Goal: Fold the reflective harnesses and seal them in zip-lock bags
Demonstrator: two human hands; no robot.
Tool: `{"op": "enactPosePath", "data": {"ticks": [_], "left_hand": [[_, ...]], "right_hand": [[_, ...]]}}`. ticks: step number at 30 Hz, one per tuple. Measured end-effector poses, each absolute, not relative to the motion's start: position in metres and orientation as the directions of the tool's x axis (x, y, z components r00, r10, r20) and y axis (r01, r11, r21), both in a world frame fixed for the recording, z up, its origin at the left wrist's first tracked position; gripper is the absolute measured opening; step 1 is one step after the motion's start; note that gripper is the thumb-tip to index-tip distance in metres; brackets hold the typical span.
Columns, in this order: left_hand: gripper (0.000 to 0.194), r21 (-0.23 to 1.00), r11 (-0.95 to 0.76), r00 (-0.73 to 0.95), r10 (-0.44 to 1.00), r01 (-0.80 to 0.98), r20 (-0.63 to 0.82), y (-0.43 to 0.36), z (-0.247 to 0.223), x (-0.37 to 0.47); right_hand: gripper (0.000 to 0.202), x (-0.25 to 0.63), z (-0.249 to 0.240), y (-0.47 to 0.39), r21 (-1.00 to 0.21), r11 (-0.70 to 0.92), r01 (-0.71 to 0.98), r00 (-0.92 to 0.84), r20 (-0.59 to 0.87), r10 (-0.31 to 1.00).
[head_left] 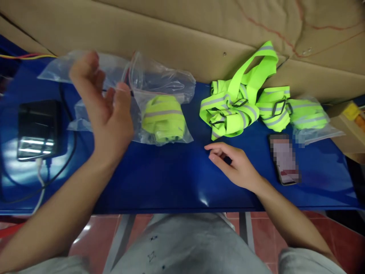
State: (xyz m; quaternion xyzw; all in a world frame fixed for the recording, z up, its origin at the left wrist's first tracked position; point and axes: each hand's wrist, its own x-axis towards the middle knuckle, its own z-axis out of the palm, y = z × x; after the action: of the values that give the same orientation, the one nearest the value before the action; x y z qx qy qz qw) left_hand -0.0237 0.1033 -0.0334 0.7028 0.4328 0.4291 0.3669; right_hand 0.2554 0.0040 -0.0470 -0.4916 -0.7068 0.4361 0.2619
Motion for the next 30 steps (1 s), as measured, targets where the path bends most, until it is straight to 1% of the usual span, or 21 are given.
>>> {"op": "enactPosePath", "data": {"ticks": [2,4,6,8,9,11,13,15,16,17,18,20,23,25,26,27,28,30], "left_hand": [[0.041,0.850,-0.424,0.281,0.896,0.314,0.343,0.091,-0.030,-0.004],[0.038,0.807,-0.489,0.319,0.863,0.330,0.392,0.074,-0.029,0.016],[0.035,0.760,-0.551,0.351,0.827,0.344,0.440,0.059,-0.031,0.027],[0.032,0.698,-0.615,0.372,0.785,0.367,0.496,0.049,-0.036,0.027],[0.029,0.657,-0.650,0.380,0.759,0.382,0.529,0.046,-0.039,0.024],[0.024,0.544,-0.730,0.404,0.682,0.413,0.609,0.043,-0.047,0.013],[0.023,0.380,-0.822,0.450,0.556,0.425,0.699,0.042,-0.053,0.002],[0.027,0.235,-0.880,0.505,0.437,0.414,0.744,0.042,-0.058,-0.006],[0.029,0.198,-0.893,0.527,0.404,0.404,0.748,0.042,-0.059,-0.008],[0.029,0.188,-0.899,0.544,0.394,0.395,0.741,0.042,-0.059,-0.010],[0.029,0.199,-0.900,0.555,0.400,0.388,0.729,0.042,-0.059,-0.010],[0.029,0.232,-0.898,0.570,0.420,0.374,0.706,0.043,-0.059,-0.010],[0.029,0.254,-0.901,0.593,0.424,0.351,0.685,0.044,-0.059,-0.010],[0.027,0.265,-0.904,0.604,0.422,0.334,0.676,0.045,-0.060,-0.011],[0.026,0.277,-0.903,0.607,0.427,0.329,0.670,0.045,-0.060,-0.010],[0.025,0.293,-0.899,0.610,0.436,0.325,0.662,0.044,-0.061,-0.010],[0.024,0.310,-0.896,0.611,0.444,0.319,0.655,0.043,-0.062,-0.009],[0.022,0.331,-0.890,0.626,0.456,0.313,0.633,0.041,-0.063,-0.004]], "right_hand": [[0.024,0.255,-0.044,0.004,-0.843,0.213,0.494,-0.374,0.015,0.927],[0.021,0.258,-0.042,0.005,-0.780,0.325,0.535,-0.343,0.152,0.927],[0.022,0.264,-0.041,0.008,-0.658,0.426,0.622,-0.284,0.317,0.905],[0.026,0.272,-0.042,0.013,-0.484,0.439,0.757,-0.239,0.421,0.875],[0.031,0.276,-0.043,0.016,-0.392,0.414,0.821,-0.234,0.432,0.871],[0.048,0.282,-0.045,0.023,-0.232,0.350,0.908,-0.247,0.380,0.892],[0.064,0.286,-0.045,0.029,-0.129,0.324,0.937,-0.280,0.276,0.920],[0.075,0.289,-0.039,0.035,-0.077,0.353,0.932,-0.339,0.157,0.928],[0.079,0.290,-0.035,0.038,-0.063,0.377,0.924,-0.371,0.096,0.924],[0.083,0.290,-0.030,0.041,-0.052,0.398,0.916,-0.396,0.039,0.917],[0.086,0.290,-0.025,0.045,-0.041,0.409,0.912,-0.409,-0.008,0.912],[0.088,0.287,-0.019,0.054,-0.012,0.404,0.915,-0.404,-0.050,0.913],[0.077,0.282,-0.019,0.071,0.038,0.426,0.904,-0.425,-0.024,0.905],[0.067,0.280,-0.025,0.081,0.035,0.456,0.889,-0.458,0.037,0.888],[0.063,0.281,-0.027,0.086,0.004,0.456,0.890,-0.455,0.093,0.886],[0.060,0.282,-0.029,0.089,-0.054,0.439,0.897,-0.425,0.168,0.889],[0.057,0.285,-0.029,0.093,-0.138,0.408,0.902,-0.365,0.261,0.894],[0.050,0.294,-0.025,0.098,-0.361,0.349,0.865,-0.173,0.439,0.882]]}}
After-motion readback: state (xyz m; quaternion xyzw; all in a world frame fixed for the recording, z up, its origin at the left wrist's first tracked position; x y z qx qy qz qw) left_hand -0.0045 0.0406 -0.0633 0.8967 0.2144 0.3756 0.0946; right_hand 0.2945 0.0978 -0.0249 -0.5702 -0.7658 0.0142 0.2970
